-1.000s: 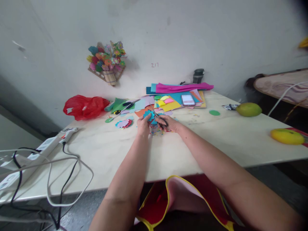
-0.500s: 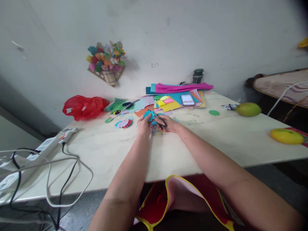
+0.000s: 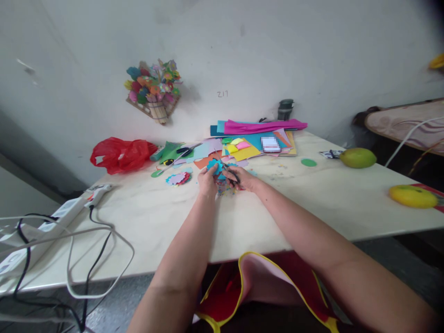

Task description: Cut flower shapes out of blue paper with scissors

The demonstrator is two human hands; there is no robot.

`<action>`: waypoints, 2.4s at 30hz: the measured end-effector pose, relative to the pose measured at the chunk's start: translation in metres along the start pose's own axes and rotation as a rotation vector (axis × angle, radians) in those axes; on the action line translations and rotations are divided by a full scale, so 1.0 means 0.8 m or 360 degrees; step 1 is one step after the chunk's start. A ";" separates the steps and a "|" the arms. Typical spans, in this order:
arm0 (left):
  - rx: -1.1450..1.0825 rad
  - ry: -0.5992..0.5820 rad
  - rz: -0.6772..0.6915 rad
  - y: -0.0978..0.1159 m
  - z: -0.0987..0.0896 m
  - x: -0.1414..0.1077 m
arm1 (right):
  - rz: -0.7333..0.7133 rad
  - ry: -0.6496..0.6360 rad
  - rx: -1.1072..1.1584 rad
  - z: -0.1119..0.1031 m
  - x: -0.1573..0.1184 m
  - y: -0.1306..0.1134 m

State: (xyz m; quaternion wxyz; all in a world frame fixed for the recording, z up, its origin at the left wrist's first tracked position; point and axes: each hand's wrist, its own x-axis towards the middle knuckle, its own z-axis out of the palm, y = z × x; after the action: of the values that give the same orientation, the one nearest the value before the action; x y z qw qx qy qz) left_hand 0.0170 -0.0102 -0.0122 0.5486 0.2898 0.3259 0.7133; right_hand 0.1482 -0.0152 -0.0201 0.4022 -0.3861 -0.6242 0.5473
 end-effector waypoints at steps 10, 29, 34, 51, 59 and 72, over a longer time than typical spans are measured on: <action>0.0013 0.0037 -0.0009 -0.001 0.002 0.000 | 0.0006 0.0012 0.0056 0.000 0.001 0.000; -0.0041 0.0057 0.0021 0.000 0.001 0.001 | 0.0016 0.0026 0.0025 0.003 0.001 -0.002; 0.0026 0.0026 0.0034 -0.002 -0.004 0.006 | 0.0042 0.0014 0.0009 0.004 -0.002 -0.007; 0.0024 0.0041 0.0032 -0.004 -0.010 0.012 | 0.0093 -0.0011 0.0037 0.003 0.001 -0.003; -0.0045 0.0048 0.0016 -0.003 -0.011 0.012 | 0.0116 -0.0023 0.0037 0.003 0.002 -0.004; -0.0041 0.0049 -0.0006 -0.003 -0.013 0.015 | 0.0107 0.0009 0.0050 0.004 0.005 -0.001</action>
State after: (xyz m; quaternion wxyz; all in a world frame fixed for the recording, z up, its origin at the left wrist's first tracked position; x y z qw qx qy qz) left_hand 0.0079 0.0001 -0.0197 0.5486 0.2711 0.3256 0.7208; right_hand 0.1437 -0.0130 -0.0196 0.3914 -0.4022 -0.6010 0.5690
